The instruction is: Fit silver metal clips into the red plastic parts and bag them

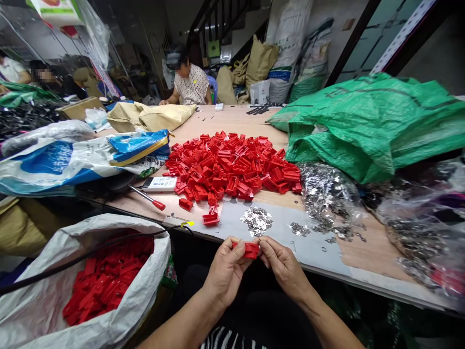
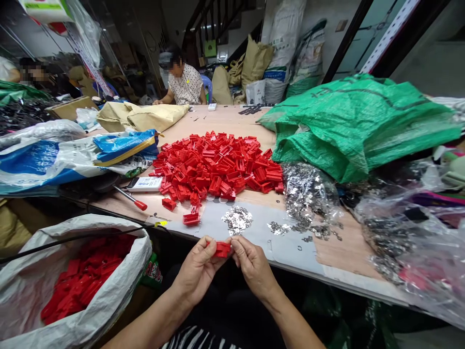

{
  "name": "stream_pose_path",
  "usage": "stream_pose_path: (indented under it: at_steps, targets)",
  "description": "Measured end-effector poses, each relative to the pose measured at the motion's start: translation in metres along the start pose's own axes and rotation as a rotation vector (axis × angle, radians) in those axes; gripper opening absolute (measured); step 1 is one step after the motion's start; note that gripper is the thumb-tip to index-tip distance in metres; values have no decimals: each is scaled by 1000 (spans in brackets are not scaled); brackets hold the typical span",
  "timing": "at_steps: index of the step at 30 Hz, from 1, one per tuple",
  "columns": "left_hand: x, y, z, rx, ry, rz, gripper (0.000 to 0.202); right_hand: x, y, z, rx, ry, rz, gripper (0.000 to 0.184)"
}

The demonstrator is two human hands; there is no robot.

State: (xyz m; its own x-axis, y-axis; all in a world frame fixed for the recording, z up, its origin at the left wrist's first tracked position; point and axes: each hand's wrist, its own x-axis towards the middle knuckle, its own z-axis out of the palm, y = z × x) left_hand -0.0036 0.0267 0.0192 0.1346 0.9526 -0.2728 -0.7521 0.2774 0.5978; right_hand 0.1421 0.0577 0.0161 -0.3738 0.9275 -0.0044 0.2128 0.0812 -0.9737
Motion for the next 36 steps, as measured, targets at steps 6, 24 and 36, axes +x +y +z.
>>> stream_pose_path:
  at_steps: [6, 24, 36]
  targets:
    - [13, 13, -16, 1083, 58, 685, 3, 0, 8, 1, -7, -20, 70, 42]
    - [50, 16, -67, 1515, 289, 988, 11, -6, 18, -10, -54, 27, 154, 47]
    - [47, 17, -73, 1322, 252, 973, 16, 54, -11, -2, -457, 9, -138, 28]
